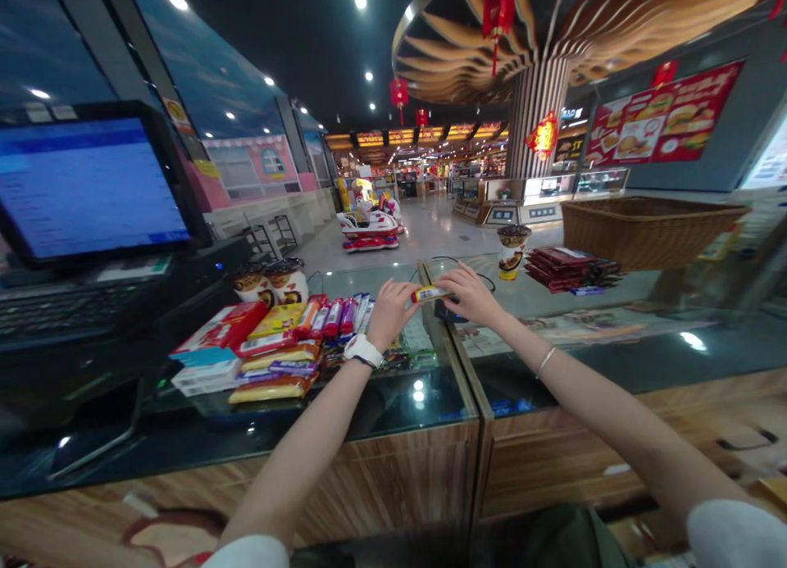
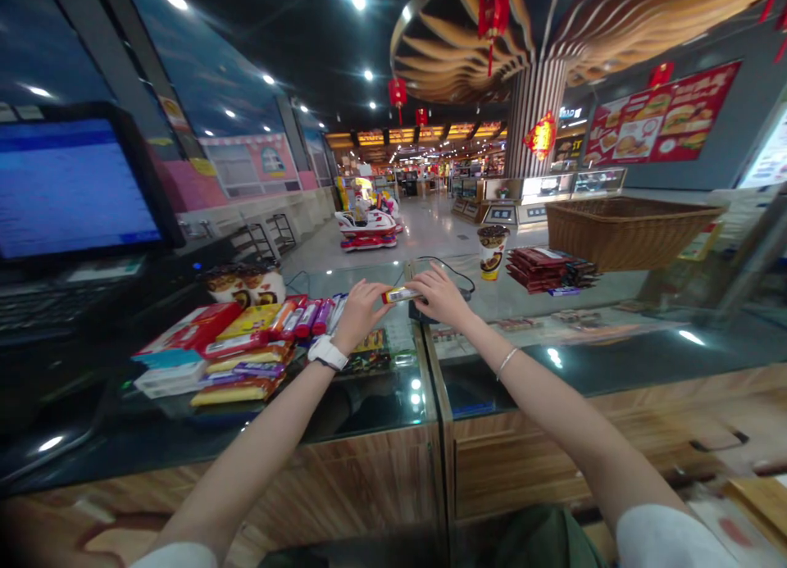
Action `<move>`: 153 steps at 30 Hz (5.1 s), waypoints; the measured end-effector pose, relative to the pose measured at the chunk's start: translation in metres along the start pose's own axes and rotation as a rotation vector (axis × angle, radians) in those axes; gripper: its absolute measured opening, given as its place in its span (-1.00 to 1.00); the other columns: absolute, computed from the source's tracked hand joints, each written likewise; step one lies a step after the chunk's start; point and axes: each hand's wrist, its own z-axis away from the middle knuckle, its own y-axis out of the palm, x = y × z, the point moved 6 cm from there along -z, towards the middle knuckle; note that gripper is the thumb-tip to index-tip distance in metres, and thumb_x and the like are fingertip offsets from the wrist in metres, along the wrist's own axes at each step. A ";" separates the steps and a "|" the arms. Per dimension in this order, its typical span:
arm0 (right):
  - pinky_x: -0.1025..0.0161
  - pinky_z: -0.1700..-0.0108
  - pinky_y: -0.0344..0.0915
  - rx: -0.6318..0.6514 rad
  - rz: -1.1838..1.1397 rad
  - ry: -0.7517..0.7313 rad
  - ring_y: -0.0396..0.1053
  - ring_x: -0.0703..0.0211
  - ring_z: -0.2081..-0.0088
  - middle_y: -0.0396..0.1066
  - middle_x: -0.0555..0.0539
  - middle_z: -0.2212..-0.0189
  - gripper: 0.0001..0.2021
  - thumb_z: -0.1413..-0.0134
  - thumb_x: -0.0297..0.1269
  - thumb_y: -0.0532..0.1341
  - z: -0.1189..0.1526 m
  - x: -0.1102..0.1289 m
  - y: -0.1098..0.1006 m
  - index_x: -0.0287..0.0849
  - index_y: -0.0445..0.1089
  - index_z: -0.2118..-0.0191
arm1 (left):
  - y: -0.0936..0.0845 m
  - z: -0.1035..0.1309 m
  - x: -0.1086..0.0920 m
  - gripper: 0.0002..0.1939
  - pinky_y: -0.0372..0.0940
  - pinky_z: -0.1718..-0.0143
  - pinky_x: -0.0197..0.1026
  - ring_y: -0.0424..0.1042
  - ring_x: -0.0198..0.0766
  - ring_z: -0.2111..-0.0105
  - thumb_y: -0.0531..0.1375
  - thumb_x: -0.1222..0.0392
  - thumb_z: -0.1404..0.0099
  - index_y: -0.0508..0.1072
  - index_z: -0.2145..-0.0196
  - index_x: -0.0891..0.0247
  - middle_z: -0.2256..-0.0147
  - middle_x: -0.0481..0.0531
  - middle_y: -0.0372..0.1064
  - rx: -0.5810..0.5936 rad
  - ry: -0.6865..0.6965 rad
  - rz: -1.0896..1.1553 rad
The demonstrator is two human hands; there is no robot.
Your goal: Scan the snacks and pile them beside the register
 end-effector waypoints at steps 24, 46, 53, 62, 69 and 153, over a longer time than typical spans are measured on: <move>0.11 -0.01 0.36 0.488 -0.095 0.210 0.49 -0.03 0.03 0.54 -0.16 0.05 -0.43 0.16 -0.58 0.21 0.044 -0.077 0.039 -0.18 0.42 -0.07 | -0.004 0.006 0.021 -0.75 0.02 -0.31 0.08 0.42 -0.14 0.01 0.21 0.14 -0.35 0.47 0.01 0.10 0.07 -0.01 0.52 -0.069 -0.143 -0.100; 0.18 0.18 0.38 0.124 -0.024 0.247 0.52 -0.09 0.13 0.57 -0.13 0.12 -0.56 0.00 -0.24 0.27 0.017 -0.018 -0.011 -0.11 0.41 -0.07 | -0.011 0.010 0.041 -0.85 0.02 -0.31 0.14 0.44 -0.08 0.09 0.27 0.11 -0.27 0.47 0.19 0.13 0.22 0.02 0.48 -0.181 -0.250 -0.186; 0.19 0.19 0.36 0.131 -0.062 0.223 0.52 -0.11 0.12 0.57 -0.15 0.13 -0.62 0.04 -0.28 0.28 0.015 -0.008 -0.013 -0.15 0.44 0.03 | -0.010 0.012 0.048 -0.88 0.04 -0.29 0.13 0.44 -0.09 0.12 0.27 0.11 -0.27 0.46 0.25 0.14 0.24 0.02 0.46 -0.188 -0.293 -0.229; 0.20 0.22 0.34 0.132 -0.064 0.217 0.53 -0.09 0.17 0.58 -0.14 0.17 -0.70 0.05 -0.28 0.28 0.013 -0.004 -0.016 -0.13 0.44 0.12 | -0.008 0.013 0.049 -0.89 0.04 -0.29 0.12 0.43 -0.10 0.13 0.26 0.10 -0.27 0.45 0.27 0.15 0.25 0.02 0.46 -0.174 -0.289 -0.237; 0.19 0.20 0.34 0.174 -0.052 0.255 0.53 -0.12 0.14 0.58 -0.17 0.19 -0.69 0.04 -0.27 0.26 0.013 -0.005 -0.014 -0.16 0.45 0.11 | -0.007 0.012 0.048 -0.92 0.02 -0.30 0.09 0.43 -0.08 0.15 0.25 0.14 -0.25 0.46 0.29 0.16 0.27 0.02 0.46 -0.158 -0.299 -0.265; -0.23 -0.36 -0.09 0.233 -0.072 0.382 -0.23 -0.15 -0.43 -0.15 -0.27 -0.42 -0.08 0.08 -0.42 0.14 0.039 -0.068 0.040 -0.22 -0.21 -0.44 | -0.014 0.008 0.023 -0.83 -0.02 -0.33 0.11 0.44 -0.10 0.12 0.25 0.14 -0.29 0.49 0.14 0.12 0.21 0.01 0.48 -0.145 -0.209 -0.140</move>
